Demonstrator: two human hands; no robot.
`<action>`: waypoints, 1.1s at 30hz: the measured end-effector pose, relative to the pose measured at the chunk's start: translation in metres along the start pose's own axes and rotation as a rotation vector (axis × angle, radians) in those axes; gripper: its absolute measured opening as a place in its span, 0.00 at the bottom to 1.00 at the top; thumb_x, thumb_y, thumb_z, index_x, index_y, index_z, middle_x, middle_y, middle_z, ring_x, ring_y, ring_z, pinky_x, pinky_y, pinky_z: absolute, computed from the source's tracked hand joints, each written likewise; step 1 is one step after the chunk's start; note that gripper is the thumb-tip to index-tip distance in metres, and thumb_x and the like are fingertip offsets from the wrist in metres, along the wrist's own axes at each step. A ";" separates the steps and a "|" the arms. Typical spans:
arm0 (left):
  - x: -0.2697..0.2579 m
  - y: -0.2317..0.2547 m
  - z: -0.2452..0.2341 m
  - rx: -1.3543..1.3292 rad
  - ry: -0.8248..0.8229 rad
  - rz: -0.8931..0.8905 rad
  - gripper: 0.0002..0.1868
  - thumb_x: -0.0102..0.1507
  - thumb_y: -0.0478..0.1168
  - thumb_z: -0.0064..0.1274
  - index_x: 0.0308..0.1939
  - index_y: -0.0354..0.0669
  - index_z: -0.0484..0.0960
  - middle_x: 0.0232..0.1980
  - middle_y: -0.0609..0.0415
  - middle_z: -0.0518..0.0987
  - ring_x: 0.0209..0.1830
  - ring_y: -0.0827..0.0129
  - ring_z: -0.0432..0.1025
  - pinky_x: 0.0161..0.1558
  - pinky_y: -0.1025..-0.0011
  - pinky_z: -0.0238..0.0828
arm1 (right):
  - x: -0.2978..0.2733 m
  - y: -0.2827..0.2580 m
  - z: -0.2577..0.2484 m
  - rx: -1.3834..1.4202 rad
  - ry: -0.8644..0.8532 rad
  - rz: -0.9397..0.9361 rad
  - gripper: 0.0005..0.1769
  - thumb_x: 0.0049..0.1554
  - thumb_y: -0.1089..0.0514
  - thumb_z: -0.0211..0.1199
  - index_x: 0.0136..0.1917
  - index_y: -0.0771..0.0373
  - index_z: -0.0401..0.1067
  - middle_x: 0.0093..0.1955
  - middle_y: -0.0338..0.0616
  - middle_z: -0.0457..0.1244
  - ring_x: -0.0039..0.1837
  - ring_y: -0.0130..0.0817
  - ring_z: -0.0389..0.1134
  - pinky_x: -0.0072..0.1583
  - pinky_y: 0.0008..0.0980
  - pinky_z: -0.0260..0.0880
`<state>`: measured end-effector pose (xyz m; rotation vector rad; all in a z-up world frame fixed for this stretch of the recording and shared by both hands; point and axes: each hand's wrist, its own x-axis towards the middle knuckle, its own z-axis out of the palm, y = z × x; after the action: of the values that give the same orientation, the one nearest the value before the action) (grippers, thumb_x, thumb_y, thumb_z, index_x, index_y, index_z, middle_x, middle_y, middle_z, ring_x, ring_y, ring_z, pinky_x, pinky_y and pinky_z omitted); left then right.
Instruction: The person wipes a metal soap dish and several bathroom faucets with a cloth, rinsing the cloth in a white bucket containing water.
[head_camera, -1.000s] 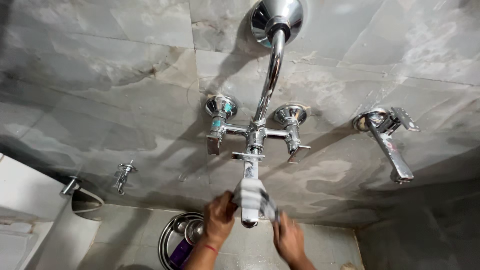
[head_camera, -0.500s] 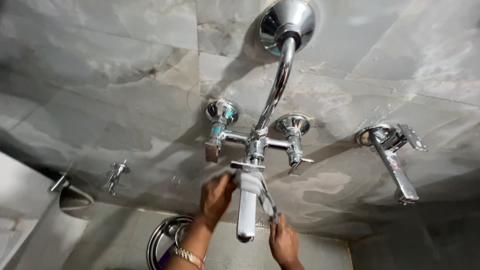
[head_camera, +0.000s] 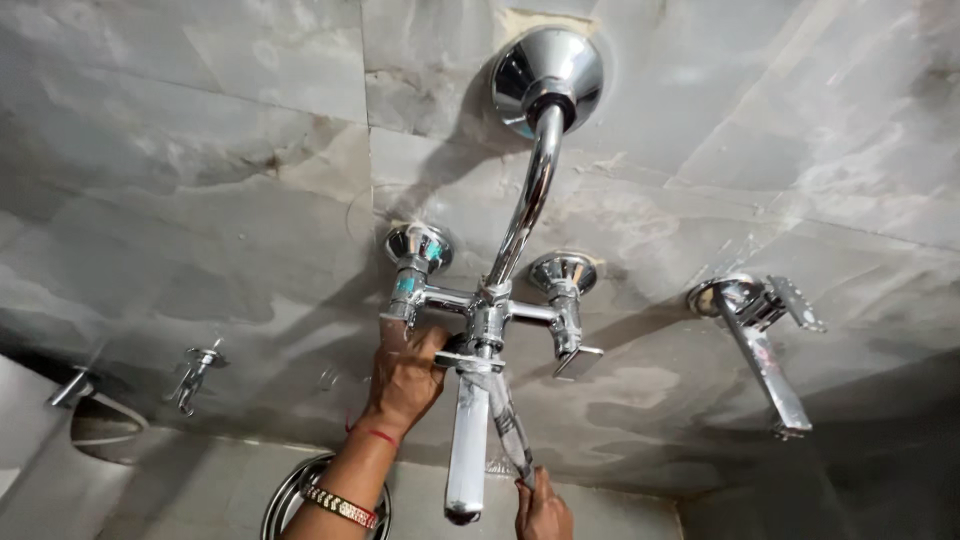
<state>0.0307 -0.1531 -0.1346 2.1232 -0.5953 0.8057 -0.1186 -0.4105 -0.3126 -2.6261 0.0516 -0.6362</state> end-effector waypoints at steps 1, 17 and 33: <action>-0.004 -0.001 0.000 -0.050 -0.001 -0.007 0.11 0.62 0.35 0.51 0.49 0.44 0.80 0.41 0.45 0.84 0.36 0.52 0.80 0.38 0.60 0.76 | 0.000 -0.002 0.001 -0.013 -0.048 0.054 0.29 0.59 0.50 0.61 0.67 0.71 0.63 0.34 0.64 0.67 0.35 0.62 0.68 0.39 0.56 0.67; -0.002 -0.002 0.000 0.019 -0.012 -0.051 0.11 0.63 0.39 0.50 0.47 0.44 0.81 0.42 0.44 0.84 0.39 0.48 0.79 0.39 0.57 0.76 | -0.001 0.003 0.002 -0.003 -0.067 0.083 0.31 0.59 0.49 0.59 0.70 0.67 0.60 0.32 0.61 0.67 0.33 0.60 0.69 0.38 0.55 0.69; -0.035 0.009 -0.014 -0.092 0.045 0.039 0.16 0.72 0.47 0.43 0.45 0.37 0.78 0.38 0.41 0.82 0.36 0.46 0.78 0.40 0.56 0.75 | -0.007 -0.021 -0.029 0.032 -0.018 -0.005 0.17 0.58 0.61 0.60 0.59 0.70 0.67 0.39 0.60 0.67 0.38 0.59 0.67 0.39 0.53 0.66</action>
<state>-0.0035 -0.1423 -0.1480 2.0104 -0.6397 0.8292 -0.1388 -0.4025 -0.2837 -2.6013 0.0294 -0.6096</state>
